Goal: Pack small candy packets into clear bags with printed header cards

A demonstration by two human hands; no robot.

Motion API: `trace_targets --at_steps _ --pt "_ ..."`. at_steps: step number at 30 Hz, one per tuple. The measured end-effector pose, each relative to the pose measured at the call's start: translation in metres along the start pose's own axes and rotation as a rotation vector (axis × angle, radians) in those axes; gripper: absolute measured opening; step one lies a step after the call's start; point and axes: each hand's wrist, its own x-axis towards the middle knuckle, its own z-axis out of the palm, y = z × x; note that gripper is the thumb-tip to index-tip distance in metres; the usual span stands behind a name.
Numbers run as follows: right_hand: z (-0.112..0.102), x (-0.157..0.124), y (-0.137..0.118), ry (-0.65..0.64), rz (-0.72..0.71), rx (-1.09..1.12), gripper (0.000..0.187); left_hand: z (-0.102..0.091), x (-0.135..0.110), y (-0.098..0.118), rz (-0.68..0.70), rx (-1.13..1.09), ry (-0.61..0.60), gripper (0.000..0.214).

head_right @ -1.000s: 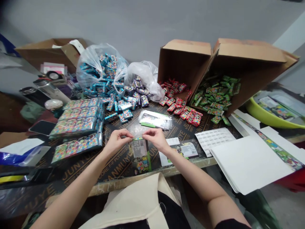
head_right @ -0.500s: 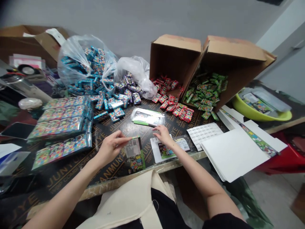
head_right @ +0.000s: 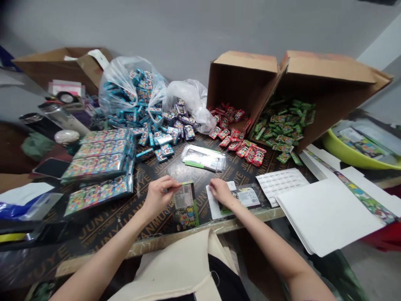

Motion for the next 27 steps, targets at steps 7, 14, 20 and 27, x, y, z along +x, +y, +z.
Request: trace_targets --at_steps 7,14,20,27 --pt "-0.045 0.034 -0.076 -0.068 0.015 0.517 0.015 -0.003 0.003 0.005 -0.005 -0.028 -0.035 0.014" --pt "-0.038 0.047 -0.136 -0.492 -0.082 0.678 0.022 -0.006 0.0 0.003 -0.123 -0.186 0.054 0.008" --pt "-0.032 0.054 -0.131 -0.485 -0.088 0.609 0.022 -0.006 -0.003 0.002 -0.064 -0.149 0.071 0.009" --pt "-0.02 0.051 -0.13 -0.298 0.013 0.681 0.017 0.003 -0.007 0.008 -0.029 -0.038 0.111 0.01"
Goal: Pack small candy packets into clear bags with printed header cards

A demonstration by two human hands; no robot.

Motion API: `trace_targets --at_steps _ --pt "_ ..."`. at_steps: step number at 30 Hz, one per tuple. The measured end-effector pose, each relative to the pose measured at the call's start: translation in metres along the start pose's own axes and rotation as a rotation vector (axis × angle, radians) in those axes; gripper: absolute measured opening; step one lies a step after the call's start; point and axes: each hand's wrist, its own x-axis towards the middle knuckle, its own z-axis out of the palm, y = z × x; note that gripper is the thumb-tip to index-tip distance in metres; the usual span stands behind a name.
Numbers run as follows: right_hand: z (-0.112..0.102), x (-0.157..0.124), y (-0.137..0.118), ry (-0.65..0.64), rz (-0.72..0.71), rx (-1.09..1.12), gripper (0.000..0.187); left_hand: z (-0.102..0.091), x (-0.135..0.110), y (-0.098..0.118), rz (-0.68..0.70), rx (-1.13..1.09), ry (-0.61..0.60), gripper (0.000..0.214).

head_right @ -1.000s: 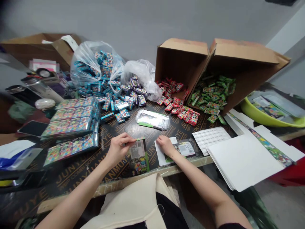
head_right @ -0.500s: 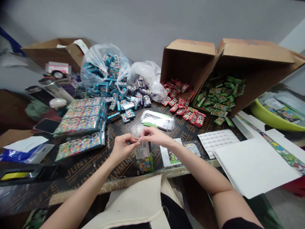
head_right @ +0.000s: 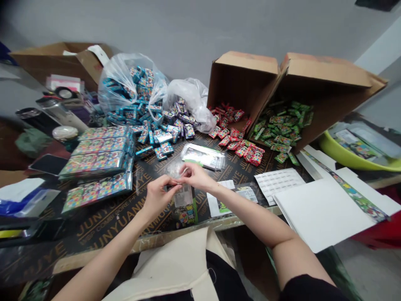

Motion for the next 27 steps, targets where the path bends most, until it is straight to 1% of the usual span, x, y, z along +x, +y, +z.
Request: trace_targets --at_steps 1,2,3,6,7,8,9,10,11,12,13,14,15,16,19,22,24,25,27 --pt "-0.005 0.0 0.005 0.057 -0.006 -0.006 0.019 -0.002 0.0 -0.002 0.018 0.038 -0.017 0.01" --pt "-0.012 -0.001 0.012 0.115 -0.015 -0.059 0.02 -0.006 0.0 -0.007 0.028 0.083 -0.035 0.013" --pt "-0.022 -0.003 0.021 0.169 -0.022 -0.184 0.021 -0.01 -0.001 -0.013 0.025 0.14 -0.053 0.018" --pt "-0.055 -0.017 0.055 0.3 0.012 -0.719 0.014 -0.024 -0.003 -0.036 -0.035 0.404 -0.079 0.025" --pt "-0.065 -0.023 0.067 0.318 0.039 -0.824 0.012 -0.027 -0.005 -0.043 -0.038 0.499 -0.103 0.026" --pt "-0.071 -0.03 0.079 0.324 0.064 -0.885 0.011 -0.027 -0.007 -0.048 -0.015 0.576 -0.149 0.032" --pt "-0.076 -0.037 0.09 0.324 0.085 -0.904 0.011 -0.025 -0.009 -0.052 0.034 0.625 -0.227 0.045" --pt "-0.078 -0.042 0.1 0.324 0.097 -0.902 0.012 -0.02 -0.011 -0.054 0.099 0.641 -0.335 0.062" --pt "-0.078 -0.047 0.108 0.325 0.102 -0.908 0.011 -0.014 -0.014 -0.055 0.169 0.631 -0.462 0.077" --pt "-0.077 -0.051 0.114 0.328 0.103 -0.914 0.01 -0.006 -0.016 -0.055 0.228 0.61 -0.589 0.088" --pt "-0.075 -0.054 0.118 0.335 0.099 -0.916 0.008 0.003 -0.018 -0.054 0.269 0.588 -0.7 0.094" --pt "-0.072 -0.056 0.121 0.339 0.092 -0.917 0.006 0.012 -0.019 -0.054 0.292 0.573 -0.782 0.096" --pt "-0.07 -0.057 0.123 0.34 0.08 -0.915 0.004 0.019 -0.019 -0.053 0.3 0.568 -0.832 0.096" --pt "-0.068 -0.057 0.124 0.336 0.066 -0.912 0.004 0.026 -0.019 -0.053 0.302 0.568 -0.857 0.094" --pt "-0.066 -0.059 0.122 0.302 0.02 -0.896 0.007 0.033 -0.013 -0.051 0.306 0.538 -0.865 0.089" --pt "-0.065 -0.061 0.12 0.289 0.004 -0.869 0.01 0.026 -0.004 -0.044 0.254 0.383 -0.839 0.071" --pt "-0.068 -0.062 0.119 0.311 0.015 -0.841 0.009 0.015 0.001 -0.036 0.204 0.204 -0.738 0.053" --pt "-0.069 -0.063 0.119 0.323 0.024 -0.821 0.008 0.009 0.003 -0.032 0.176 0.103 -0.662 0.044" --pt "-0.073 -0.063 0.117 0.342 0.04 -0.772 0.007 -0.003 0.006 -0.025 0.09 -0.12 -0.468 0.033"
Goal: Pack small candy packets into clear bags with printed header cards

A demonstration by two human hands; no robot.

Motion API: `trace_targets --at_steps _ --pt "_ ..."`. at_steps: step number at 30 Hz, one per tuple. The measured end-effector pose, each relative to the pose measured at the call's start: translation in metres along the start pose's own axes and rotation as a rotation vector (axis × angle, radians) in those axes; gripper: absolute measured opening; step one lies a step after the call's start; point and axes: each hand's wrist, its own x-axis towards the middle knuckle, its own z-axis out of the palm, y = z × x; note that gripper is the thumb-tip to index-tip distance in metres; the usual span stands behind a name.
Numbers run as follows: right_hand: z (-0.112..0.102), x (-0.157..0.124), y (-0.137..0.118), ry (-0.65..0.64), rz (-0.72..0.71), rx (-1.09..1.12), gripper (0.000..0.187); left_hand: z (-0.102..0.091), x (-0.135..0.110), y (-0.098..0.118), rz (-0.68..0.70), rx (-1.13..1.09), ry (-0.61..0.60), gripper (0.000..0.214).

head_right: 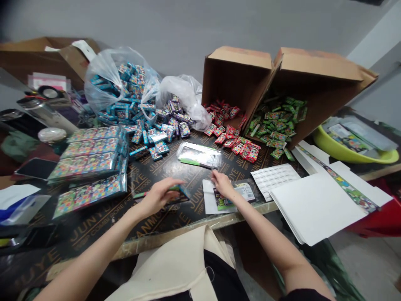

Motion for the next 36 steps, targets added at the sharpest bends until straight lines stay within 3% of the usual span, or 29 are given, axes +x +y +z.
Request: trace_targets --at_steps 4,7,10,14,21,29,33,36 --pt "-0.006 0.007 -0.017 0.085 0.029 0.1 0.012 -0.005 -0.008 0.003 -0.148 -0.426 0.396 0.021" --pt "-0.006 0.013 -0.056 0.184 0.003 0.442 0.028 0.005 -0.014 -0.003 -0.216 -0.593 0.525 0.023" --pt "-0.002 0.014 -0.104 0.119 -0.037 0.846 0.036 0.013 -0.018 -0.006 -0.257 -0.654 0.581 0.027" --pt "0.004 0.013 -0.141 0.052 -0.04 0.966 0.035 0.003 -0.022 0.0 -0.338 -0.61 0.535 0.021" --pt "-0.003 0.011 -0.142 0.04 -0.058 0.943 0.033 -0.023 -0.016 0.014 -0.402 -0.584 0.318 0.017" --pt "-0.014 -0.006 -0.137 0.1 -0.234 0.735 0.033 -0.036 -0.016 0.028 -0.106 -0.068 0.212 0.018" --pt "-0.016 -0.008 -0.136 0.068 -0.194 0.772 0.032 -0.039 -0.015 0.032 -0.156 -0.084 0.147 0.017" --pt "-0.017 -0.006 -0.134 0.07 -0.216 0.759 0.031 -0.035 -0.017 0.034 -0.112 0.0 0.167 0.018"
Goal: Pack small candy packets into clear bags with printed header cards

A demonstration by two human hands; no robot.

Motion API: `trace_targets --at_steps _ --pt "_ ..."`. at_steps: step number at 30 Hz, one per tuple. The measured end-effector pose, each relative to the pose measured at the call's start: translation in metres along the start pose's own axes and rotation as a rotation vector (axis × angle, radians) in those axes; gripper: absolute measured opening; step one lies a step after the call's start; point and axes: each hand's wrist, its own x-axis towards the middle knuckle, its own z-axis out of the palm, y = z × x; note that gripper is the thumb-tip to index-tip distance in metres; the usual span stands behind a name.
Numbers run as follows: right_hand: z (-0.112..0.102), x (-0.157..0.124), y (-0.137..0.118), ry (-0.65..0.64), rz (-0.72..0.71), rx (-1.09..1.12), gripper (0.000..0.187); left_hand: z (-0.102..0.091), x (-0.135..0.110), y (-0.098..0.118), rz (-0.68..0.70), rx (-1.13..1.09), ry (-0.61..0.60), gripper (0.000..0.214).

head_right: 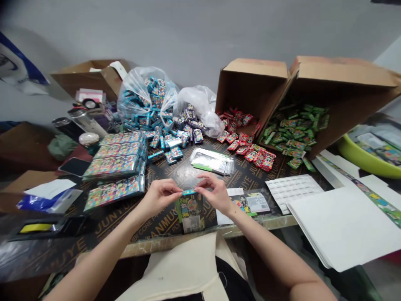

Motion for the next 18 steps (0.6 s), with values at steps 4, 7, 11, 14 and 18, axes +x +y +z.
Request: trace_targets --at_steps 4,7,11,14,18 --pt "-0.001 -0.003 0.001 -0.005 -0.14 -0.108 0.027 0.006 -0.009 0.001 0.14 0.165 0.034 0.017" --pt "0.001 -0.01 0.002 0.022 -0.329 -0.276 0.024 0.009 -0.011 -0.001 0.141 0.232 0.058 0.018" --pt "0.002 -0.019 0.003 -0.023 -0.412 -0.376 0.024 0.014 -0.012 -0.004 0.18 0.314 0.062 0.022" --pt "-0.003 -0.012 -0.005 0.012 -0.22 -0.306 0.022 0.02 -0.014 -0.006 0.197 0.331 0.066 0.027" --pt "-0.014 0.021 -0.025 0.047 -0.063 -0.273 0.011 0.026 -0.013 -0.01 0.151 0.261 0.108 0.025"
